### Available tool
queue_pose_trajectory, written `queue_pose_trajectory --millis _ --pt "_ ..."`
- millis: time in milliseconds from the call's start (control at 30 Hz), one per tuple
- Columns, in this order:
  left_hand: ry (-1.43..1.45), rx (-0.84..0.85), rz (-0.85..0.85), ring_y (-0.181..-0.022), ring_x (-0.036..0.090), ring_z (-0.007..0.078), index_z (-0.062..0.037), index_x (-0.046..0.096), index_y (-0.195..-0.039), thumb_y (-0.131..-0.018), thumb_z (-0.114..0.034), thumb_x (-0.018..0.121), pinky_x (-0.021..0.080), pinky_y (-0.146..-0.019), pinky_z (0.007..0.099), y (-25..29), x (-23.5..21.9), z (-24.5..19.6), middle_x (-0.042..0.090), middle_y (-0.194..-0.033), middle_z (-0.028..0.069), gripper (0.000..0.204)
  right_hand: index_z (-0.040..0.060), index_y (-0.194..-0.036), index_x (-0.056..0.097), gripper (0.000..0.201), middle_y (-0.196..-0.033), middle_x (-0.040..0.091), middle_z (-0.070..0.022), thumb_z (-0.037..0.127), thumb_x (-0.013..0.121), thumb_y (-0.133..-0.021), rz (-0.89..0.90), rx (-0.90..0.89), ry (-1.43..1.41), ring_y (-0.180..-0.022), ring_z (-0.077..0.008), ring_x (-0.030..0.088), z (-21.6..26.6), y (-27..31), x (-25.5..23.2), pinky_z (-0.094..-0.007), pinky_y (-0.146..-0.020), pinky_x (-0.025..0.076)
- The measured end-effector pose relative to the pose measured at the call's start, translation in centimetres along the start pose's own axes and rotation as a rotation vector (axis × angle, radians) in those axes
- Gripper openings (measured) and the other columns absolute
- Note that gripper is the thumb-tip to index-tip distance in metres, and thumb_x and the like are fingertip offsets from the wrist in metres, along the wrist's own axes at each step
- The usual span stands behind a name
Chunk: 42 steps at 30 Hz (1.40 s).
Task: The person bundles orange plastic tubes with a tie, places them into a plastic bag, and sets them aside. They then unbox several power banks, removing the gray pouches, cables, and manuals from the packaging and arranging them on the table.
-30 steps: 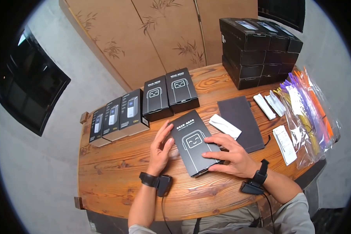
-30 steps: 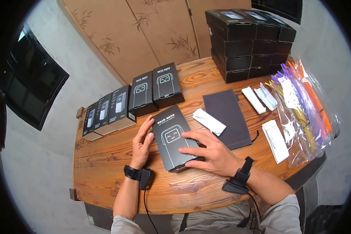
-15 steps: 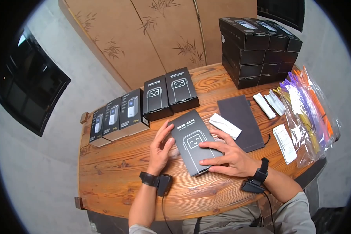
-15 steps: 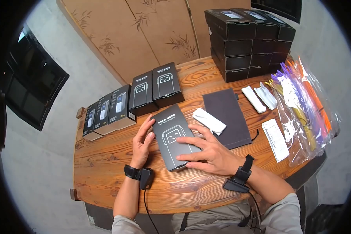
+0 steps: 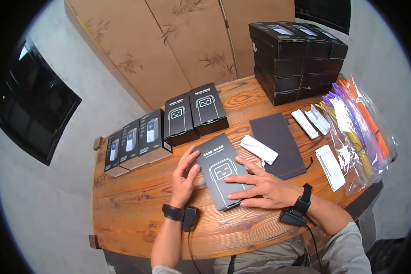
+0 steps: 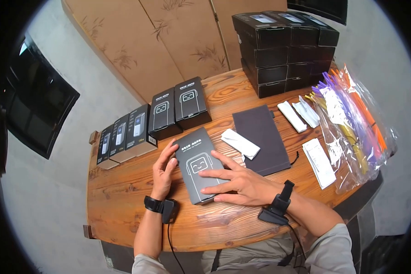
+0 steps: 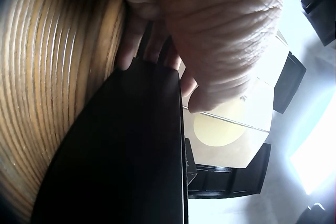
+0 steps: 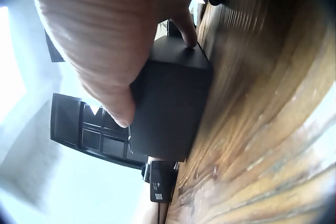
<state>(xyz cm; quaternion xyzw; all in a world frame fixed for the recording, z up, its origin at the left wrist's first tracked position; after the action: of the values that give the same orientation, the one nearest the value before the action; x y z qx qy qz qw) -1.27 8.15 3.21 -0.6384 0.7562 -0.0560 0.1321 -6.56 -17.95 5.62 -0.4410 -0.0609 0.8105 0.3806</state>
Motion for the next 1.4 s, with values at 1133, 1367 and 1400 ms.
queue_pose_trajectory --millis 1133,1367,1400 --pt "-0.03 0.04 -0.023 -0.132 0.046 0.0236 -0.0008 0.061 -0.128 -0.09 -0.009 0.062 0.039 -0.108 0.0334 -0.1 -0.2 0.4 0.046 -0.146 0.0149 0.039 0.0038 -0.096 0.062 0.033 -0.111 0.06 -0.0113 -0.001 0.068 -0.064 -0.005 0.436 0.467 -0.111 -0.0298 0.054 -1.5 3.9 -5.6 -0.0391 -0.09 0.047" --pt "-0.017 0.046 -0.017 -0.133 0.045 0.024 -0.0004 0.061 -0.127 -0.09 -0.007 0.062 0.035 -0.111 0.0343 -0.1 -0.2 0.5 0.046 -0.146 0.015 0.039 0.006 -0.096 0.063 0.031 -0.122 0.06 -0.0091 -0.006 0.065 -0.067 0.126 0.464 0.36 -0.116 -0.0302 0.054 -0.5 3.7 -6.8 -0.0387 -0.094 0.047" --pt "-0.013 0.045 -0.019 -0.133 0.045 0.024 -0.0004 0.061 -0.127 -0.089 -0.007 0.062 0.034 -0.111 0.0345 -0.1 -0.2 0.5 0.046 -0.146 0.015 0.039 0.0063 -0.096 0.063 0.031 -0.122 0.06 -0.0088 -0.006 0.065 -0.068 0.129 0.457 0.363 -0.116 -0.0301 0.054 -0.6 3.8 -6.7 -0.0388 -0.094 0.047"
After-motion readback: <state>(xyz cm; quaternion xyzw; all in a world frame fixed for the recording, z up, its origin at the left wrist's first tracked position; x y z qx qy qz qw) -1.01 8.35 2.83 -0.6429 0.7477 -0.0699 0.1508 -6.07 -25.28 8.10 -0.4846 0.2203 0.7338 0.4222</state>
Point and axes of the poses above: each hand's wrist, its own y-axis away from the middle knuckle, its own x-axis out of the palm, z = x × y, the point moved 2 cm from there along -y, towards the middle knuckle
